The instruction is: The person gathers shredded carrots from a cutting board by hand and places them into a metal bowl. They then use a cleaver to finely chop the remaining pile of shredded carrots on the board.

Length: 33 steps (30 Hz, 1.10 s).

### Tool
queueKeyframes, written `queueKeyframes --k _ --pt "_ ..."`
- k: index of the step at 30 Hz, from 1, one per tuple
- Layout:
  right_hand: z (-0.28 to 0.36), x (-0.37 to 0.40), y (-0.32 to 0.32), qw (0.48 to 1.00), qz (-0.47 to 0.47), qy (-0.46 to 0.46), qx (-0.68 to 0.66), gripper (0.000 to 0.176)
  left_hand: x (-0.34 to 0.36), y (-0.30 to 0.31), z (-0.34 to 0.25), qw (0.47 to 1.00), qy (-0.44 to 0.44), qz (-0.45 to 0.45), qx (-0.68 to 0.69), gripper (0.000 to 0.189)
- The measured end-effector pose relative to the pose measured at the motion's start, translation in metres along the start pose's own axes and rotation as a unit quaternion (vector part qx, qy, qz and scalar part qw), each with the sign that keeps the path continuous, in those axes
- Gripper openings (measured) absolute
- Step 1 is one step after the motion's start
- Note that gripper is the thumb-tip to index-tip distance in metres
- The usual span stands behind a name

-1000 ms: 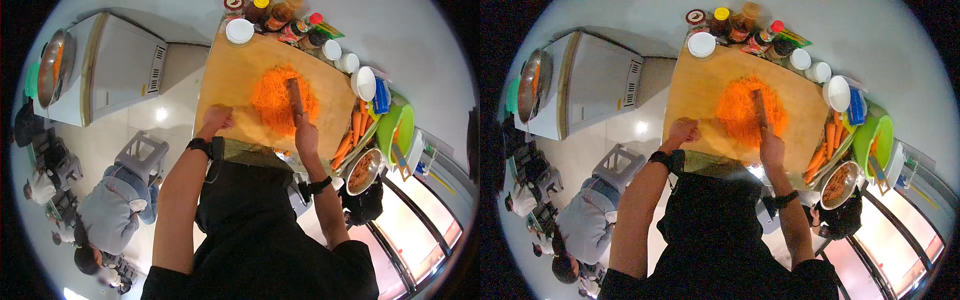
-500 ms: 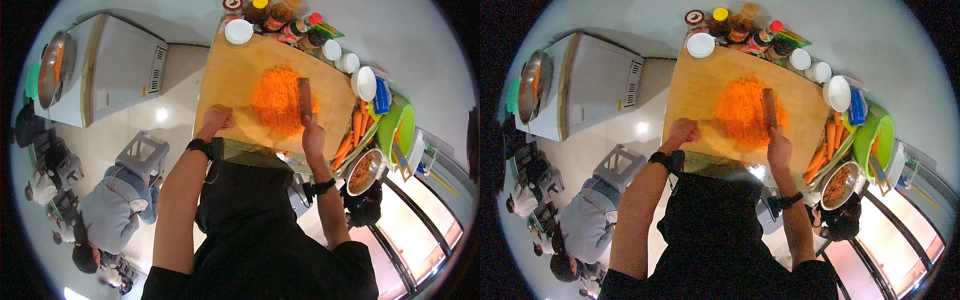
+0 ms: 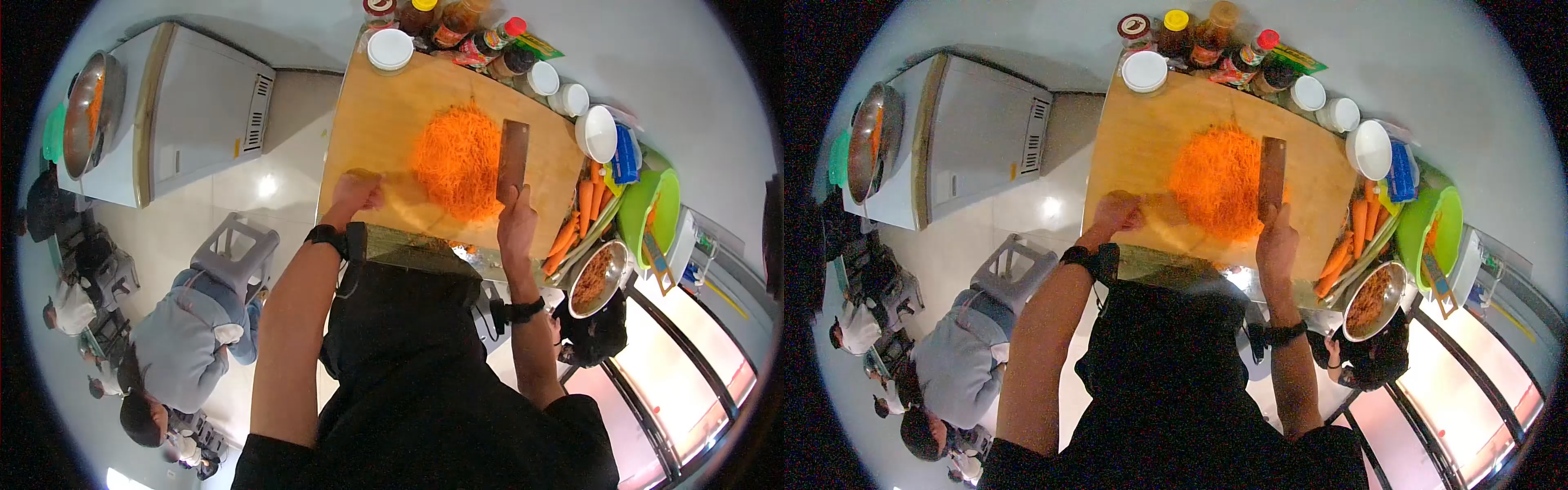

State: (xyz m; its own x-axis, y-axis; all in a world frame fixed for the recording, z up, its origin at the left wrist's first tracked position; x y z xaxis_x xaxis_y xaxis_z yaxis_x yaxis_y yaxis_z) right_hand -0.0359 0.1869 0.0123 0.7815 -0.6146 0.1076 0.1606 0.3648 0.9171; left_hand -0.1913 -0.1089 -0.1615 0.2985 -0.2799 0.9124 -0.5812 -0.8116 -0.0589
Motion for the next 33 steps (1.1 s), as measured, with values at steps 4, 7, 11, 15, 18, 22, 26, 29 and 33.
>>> queueKeyframes --k 4,7,11,15,18,22,26,29,33 --pt "-0.015 0.003 -0.033 0.995 0.047 0.070 0.048 0.025 -0.001 -0.003 0.009 0.999 0.044 -0.017 -0.002 0.035" --pt "-0.020 0.003 -0.022 0.998 0.022 0.059 0.016 0.025 -0.007 0.007 0.009 0.998 0.013 -0.039 0.041 0.034" --pt "-0.032 0.012 -0.037 0.998 0.039 0.052 0.023 0.023 -0.018 0.001 0.012 0.999 -0.040 0.011 0.003 0.032" --pt "-0.019 0.005 -0.025 0.996 0.075 0.039 0.032 0.024 -0.010 0.005 -0.003 0.984 -0.163 -0.033 -0.063 0.031" --pt "-0.035 0.011 -0.023 0.999 0.022 0.012 0.037 0.027 -0.004 0.004 0.010 0.999 0.017 -0.020 0.026 0.033" --pt "-0.037 0.010 -0.025 0.996 0.027 0.060 0.052 0.028 -0.001 0.007 0.007 0.999 0.006 -0.040 -0.004 0.034" --pt "-0.044 0.011 -0.041 0.991 0.067 0.089 0.072 0.027 -0.017 0.005 0.017 1.000 0.014 -0.008 -0.015 0.035" --pt "-0.036 0.008 -0.016 0.995 0.027 0.070 0.064 0.017 -0.019 0.007 0.014 1.000 0.001 -0.008 -0.009 0.035" --pt "-0.042 0.013 -0.020 0.996 0.031 0.051 0.062 0.017 -0.034 0.005 0.033 1.000 0.024 0.010 0.001 0.034"
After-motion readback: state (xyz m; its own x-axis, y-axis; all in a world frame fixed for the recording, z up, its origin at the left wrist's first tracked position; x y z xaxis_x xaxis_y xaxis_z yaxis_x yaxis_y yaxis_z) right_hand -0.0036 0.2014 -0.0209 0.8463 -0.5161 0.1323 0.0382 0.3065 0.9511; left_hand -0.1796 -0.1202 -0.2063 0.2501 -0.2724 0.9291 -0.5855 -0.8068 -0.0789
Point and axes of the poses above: each hand's wrist, its own x-axis away from the middle knuckle, its own y-axis out of the back of the hand, z = x × y, the point moved 8 cm from there along -x, towards the middle knuckle, and after that the axes turned 10 degrees about y, right-handed, at the moved point
